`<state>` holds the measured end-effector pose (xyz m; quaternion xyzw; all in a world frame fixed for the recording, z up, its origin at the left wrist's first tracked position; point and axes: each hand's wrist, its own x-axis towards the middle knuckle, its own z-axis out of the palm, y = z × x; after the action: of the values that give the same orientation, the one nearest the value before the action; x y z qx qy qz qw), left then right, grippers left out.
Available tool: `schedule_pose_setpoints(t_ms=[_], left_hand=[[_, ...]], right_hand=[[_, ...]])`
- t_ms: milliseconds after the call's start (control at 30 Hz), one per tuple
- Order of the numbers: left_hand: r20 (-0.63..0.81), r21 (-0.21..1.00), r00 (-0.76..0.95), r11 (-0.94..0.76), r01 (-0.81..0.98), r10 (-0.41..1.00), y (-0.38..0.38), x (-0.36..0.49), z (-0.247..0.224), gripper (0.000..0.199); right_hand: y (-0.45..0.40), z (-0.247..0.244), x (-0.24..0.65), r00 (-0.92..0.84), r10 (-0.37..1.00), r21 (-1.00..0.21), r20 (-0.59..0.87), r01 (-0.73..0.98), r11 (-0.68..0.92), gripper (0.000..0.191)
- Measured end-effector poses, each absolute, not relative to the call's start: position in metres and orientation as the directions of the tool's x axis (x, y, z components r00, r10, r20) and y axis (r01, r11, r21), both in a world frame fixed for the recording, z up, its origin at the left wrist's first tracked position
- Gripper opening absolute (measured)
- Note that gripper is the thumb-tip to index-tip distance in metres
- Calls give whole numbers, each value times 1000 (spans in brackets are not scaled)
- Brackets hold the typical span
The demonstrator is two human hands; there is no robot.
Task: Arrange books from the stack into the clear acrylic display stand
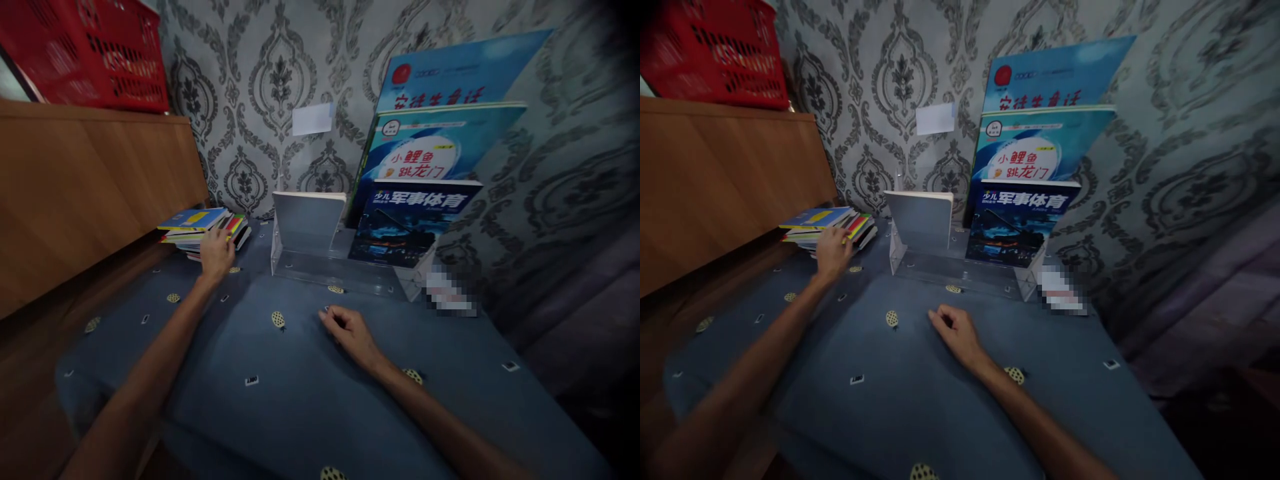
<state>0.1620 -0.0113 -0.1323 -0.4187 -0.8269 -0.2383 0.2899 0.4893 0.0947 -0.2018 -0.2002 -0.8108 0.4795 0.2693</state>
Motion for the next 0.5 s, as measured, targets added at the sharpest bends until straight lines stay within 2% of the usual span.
schedule_pose_setpoints(t_ms=[100, 233, 333, 500], left_hand=[[660, 152, -582, 674, 723, 475, -12, 126, -110, 48], [407, 143, -736, 759, 635, 540, -12, 89, -93, 73], [282, 118, -779, 785, 608, 560, -12, 76, -91, 71], [292, 26, -750, 779, 626, 593, -15, 77, -90, 61]], right_hand=[[94, -201, 489, -774, 587, -891, 239, 65, 450, 52], [94, -200, 489, -774, 594, -905, 218, 68, 420, 52], [93, -200, 489, -775, 597, -910, 207, 72, 408, 53], [93, -199, 489, -776, 595, -909, 209, 71, 411, 53]])
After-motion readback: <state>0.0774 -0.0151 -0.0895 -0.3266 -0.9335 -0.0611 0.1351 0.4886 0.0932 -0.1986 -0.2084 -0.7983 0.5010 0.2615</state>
